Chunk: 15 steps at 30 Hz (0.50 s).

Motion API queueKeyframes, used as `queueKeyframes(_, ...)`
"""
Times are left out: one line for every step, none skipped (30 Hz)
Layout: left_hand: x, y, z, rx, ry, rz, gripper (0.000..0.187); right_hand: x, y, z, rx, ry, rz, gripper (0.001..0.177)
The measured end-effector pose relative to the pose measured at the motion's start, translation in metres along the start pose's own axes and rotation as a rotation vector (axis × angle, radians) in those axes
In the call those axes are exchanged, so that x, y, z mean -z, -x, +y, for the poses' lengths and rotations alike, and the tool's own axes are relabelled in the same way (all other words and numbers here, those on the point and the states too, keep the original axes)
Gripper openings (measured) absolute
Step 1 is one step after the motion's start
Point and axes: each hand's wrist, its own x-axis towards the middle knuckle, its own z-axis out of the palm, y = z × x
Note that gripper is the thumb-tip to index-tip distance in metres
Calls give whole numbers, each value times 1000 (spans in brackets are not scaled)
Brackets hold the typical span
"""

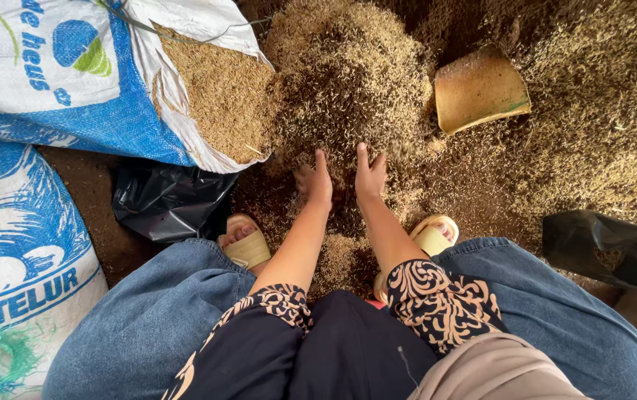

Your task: The person scoops grain from a large sack using a scoop and fills a black plastic bag. They then pour additional grain from the sack onto the floor and mix it with their hands.

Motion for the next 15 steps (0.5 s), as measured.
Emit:
queueKeyframes(0, 2, 4, -33, 109, -58, 107, 4, 5, -9, -45, -63, -48, 112)
queueKeyframes(1, 3, 9, -66, 217, -118, 112, 8, 12, -18, -89, -126, -97, 115)
queueKeyframes(3, 5, 13, -89, 287, -161, 114, 12, 17, -27, -135, -187, -146, 119)
queueKeyframes(6, 6, 19, -112, 357, -205, 117, 15, 21, -37, -139, -230, -155, 121)
queueKeyframes(11, 10, 21, -126, 426, -244, 120, 17, 27, -44, -150, -269, -171, 123)
queueKeyframes(14, 12, 28, -183, 446, -240, 120, 18, 32, -51, -160, -309, -187, 126)
queueKeyframes(14, 16, 37, -236, 464, -234, 120, 18, 36, -56, -148, -357, -155, 126)
queueKeyframes(18, 23, 44, -289, 481, -227, 120, 20, 39, -63, -135, -405, -123, 127)
queueKeyframes(23, 29, 55, -335, 469, -229, 118, 21, 36, -75, -107, -463, -88, 128)
queueKeyframes(28, 37, 66, -381, 456, -232, 115, 24, 34, -86, -71, -482, -69, 126)
queueKeyframes(35, 44, 76, -425, 444, -235, 113, 28, 31, -95, -36, -499, -48, 124)
queueKeyframes(41, 50, 85, -553, 470, -228, 106, 31, 28, -103, -1, -516, -27, 123)
queueKeyframes(49, 55, 92, -677, 492, -218, 100, 34, 24, -110, 35, -565, -23, 125)
queueKeyframes(56, 58, 97, -802, 513, -206, 95, 39, 18, -117, 71, -615, -19, 127)
queueKeyframes(67, 55, 105, -880, 444, -82, 86, 43, 13, -122, 105, -662, -15, 130)
